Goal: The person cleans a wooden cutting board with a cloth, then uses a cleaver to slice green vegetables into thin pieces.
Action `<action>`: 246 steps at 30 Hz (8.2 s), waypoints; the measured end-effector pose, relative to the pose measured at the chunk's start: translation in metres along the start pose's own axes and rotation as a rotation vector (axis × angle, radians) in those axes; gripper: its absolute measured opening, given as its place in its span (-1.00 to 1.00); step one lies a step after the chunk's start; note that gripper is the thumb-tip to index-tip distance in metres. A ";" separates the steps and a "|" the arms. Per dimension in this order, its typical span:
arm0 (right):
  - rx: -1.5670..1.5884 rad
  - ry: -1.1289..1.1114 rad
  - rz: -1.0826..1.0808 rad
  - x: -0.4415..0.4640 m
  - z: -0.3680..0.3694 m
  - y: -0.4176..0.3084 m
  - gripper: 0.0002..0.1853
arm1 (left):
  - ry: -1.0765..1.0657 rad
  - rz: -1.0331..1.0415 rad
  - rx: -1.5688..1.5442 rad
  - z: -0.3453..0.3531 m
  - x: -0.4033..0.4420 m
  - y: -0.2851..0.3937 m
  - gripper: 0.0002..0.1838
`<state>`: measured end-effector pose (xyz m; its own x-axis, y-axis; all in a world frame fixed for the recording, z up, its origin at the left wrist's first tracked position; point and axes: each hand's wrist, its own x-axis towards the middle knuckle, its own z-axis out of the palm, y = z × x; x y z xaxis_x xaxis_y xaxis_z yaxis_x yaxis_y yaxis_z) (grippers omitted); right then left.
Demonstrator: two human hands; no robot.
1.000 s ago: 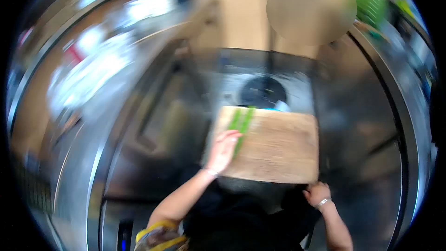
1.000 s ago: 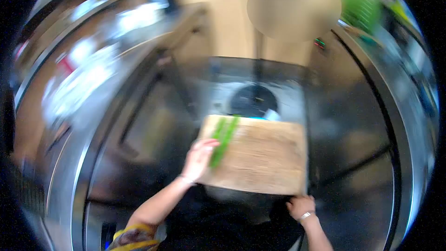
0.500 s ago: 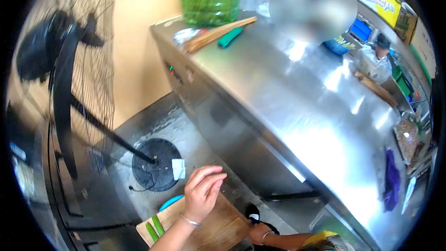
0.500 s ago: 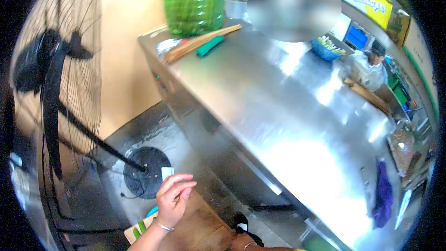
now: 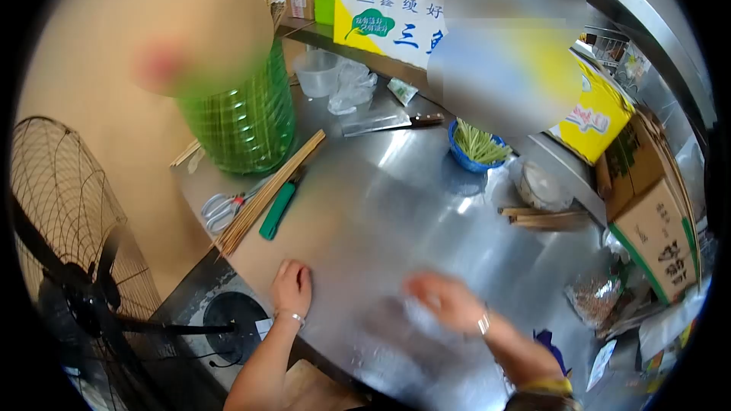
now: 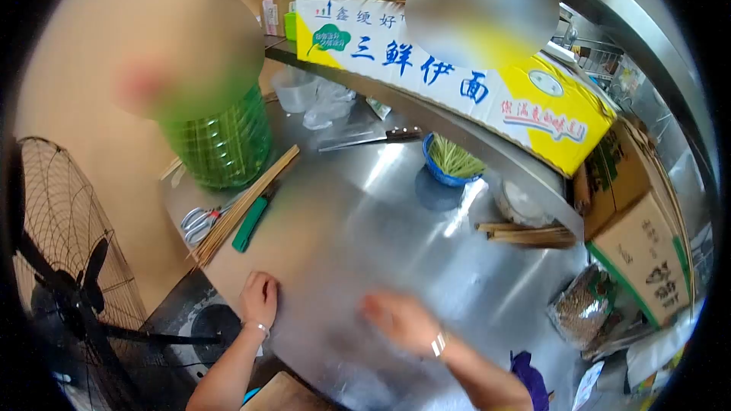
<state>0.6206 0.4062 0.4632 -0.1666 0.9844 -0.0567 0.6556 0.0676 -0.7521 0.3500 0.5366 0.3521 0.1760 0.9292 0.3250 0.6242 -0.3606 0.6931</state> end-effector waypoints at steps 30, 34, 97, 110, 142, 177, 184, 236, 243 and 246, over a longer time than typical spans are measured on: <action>-0.597 0.036 0.343 0.233 -0.050 0.115 -0.40 | 0.043 -0.022 0.068 0.006 -0.001 -0.002 -0.96; -0.454 0.013 0.424 0.146 -0.027 0.109 -0.41 | 0.029 -0.024 -0.043 0.006 -0.003 -0.015 -0.92; 0.970 0.022 0.306 -0.261 0.601 0.217 -0.81 | 0.280 -0.641 0.537 -0.043 -0.730 -0.261 -0.54; 0.886 -0.455 0.317 -0.246 0.590 0.226 -0.80 | -0.143 -0.852 0.896 -0.020 -0.710 -0.267 -0.39; -0.372 -0.073 -0.343 -0.254 0.611 0.113 -0.81 | -0.030 -0.564 0.777 -0.010 -0.744 -0.259 -0.45; 0.350 -0.108 0.118 -0.308 0.607 0.138 -0.83 | 0.240 -0.926 -0.328 0.051 -0.658 -0.306 -0.37; 0.187 -0.131 0.022 -0.324 0.627 0.149 -0.79 | -0.106 -0.585 0.134 0.023 -0.646 -0.310 -0.52; 0.003 -0.174 -0.325 -0.324 0.651 0.076 -0.81 | -0.262 -0.491 0.644 -0.126 -0.762 -0.278 -0.33; -0.090 -0.213 -0.288 -0.329 0.661 0.069 -0.81 | -0.283 -0.587 0.617 -0.103 -0.777 -0.279 -0.39; -0.111 -0.221 -0.299 -0.327 0.665 0.070 -0.80 | -0.269 -0.573 0.654 -0.101 -0.777 -0.279 -0.40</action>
<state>0.2311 -0.0191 -0.0072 -0.5093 0.8606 0.0048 0.6278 0.3753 -0.6819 -0.0385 -0.0928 -0.0288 -0.1734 0.9692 -0.1748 0.9638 0.2035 0.1721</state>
